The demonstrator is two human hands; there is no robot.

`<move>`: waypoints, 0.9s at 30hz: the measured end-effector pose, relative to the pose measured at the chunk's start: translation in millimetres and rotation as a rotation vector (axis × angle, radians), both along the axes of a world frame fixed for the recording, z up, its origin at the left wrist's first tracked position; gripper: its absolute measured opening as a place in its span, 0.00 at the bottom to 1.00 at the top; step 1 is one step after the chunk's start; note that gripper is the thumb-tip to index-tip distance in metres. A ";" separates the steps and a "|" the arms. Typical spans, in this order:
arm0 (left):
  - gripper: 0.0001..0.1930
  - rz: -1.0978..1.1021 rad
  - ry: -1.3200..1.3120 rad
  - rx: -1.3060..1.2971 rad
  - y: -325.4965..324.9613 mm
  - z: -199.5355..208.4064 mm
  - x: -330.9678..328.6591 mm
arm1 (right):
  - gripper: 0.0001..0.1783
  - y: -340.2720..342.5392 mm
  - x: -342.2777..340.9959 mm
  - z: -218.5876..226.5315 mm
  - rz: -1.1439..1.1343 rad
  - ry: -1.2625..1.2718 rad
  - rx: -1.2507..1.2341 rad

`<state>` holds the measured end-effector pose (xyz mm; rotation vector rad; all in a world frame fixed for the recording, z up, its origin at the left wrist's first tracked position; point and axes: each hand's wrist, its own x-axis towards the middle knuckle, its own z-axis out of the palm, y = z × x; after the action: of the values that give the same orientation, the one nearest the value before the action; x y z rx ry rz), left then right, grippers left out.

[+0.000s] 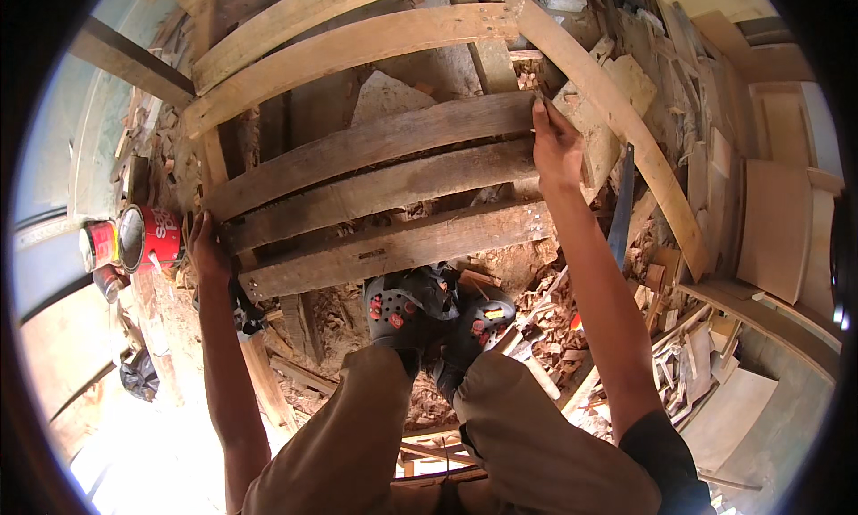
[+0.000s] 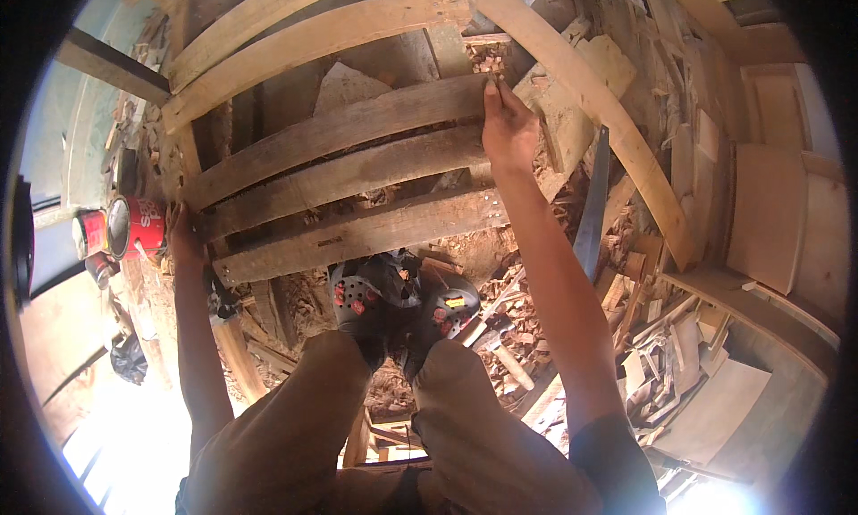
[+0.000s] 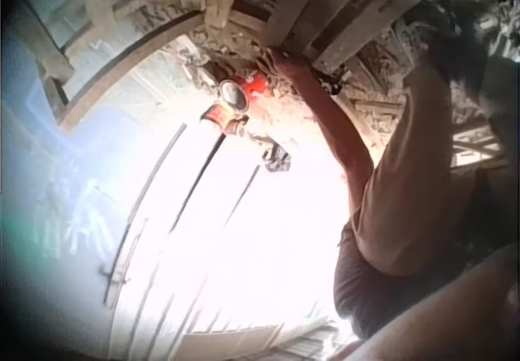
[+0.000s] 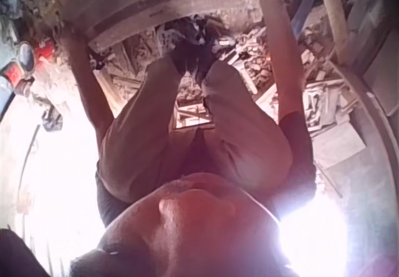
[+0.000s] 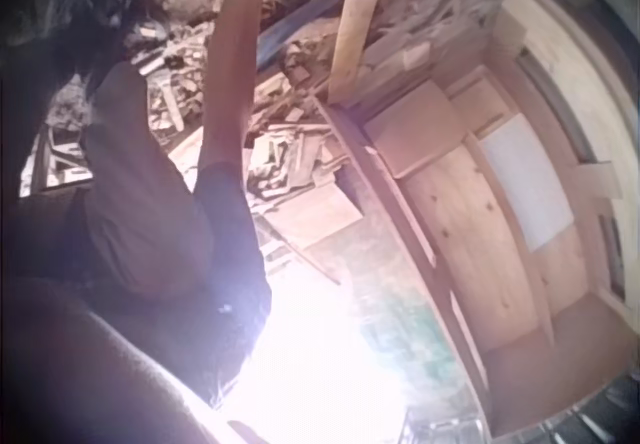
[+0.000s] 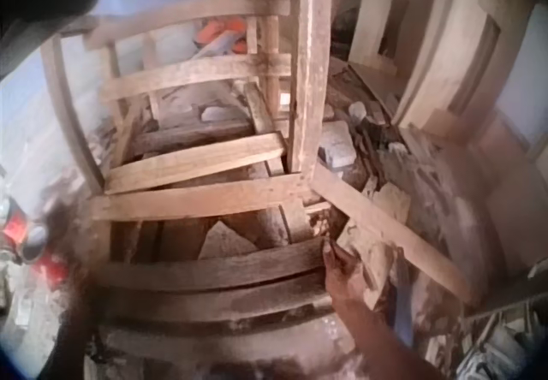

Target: The person is assembling a wooden structure using a hammer and nails. They position wooden slats and secure them with nails, working on the floor amidst scattered wood pieces.

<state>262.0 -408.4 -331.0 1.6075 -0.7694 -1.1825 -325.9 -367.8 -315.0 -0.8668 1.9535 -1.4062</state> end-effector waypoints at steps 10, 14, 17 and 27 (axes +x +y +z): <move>0.22 -0.102 -0.117 -0.165 10.7 -27.0 12.9 | 0.25 -10.1 -22.3 -8.0 0.037 0.387 0.109; 0.23 0.009 -0.050 -0.069 8.4 -0.3 -14.9 | 0.32 -1.0 -19.8 -16.5 0.035 0.350 0.101; 0.22 0.078 0.340 -0.051 11.8 10.8 -25.4 | 0.39 2.3 -13.3 -23.6 -0.001 0.326 0.141; 0.28 0.086 -0.118 -0.099 22.0 -7.3 -16.4 | 0.33 22.0 -21.4 -36.0 0.232 1.370 0.664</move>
<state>245.6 -386.5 -338.3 1.6219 -0.8135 -0.9808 -347.4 -345.8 -351.1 -1.8370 2.7663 0.2421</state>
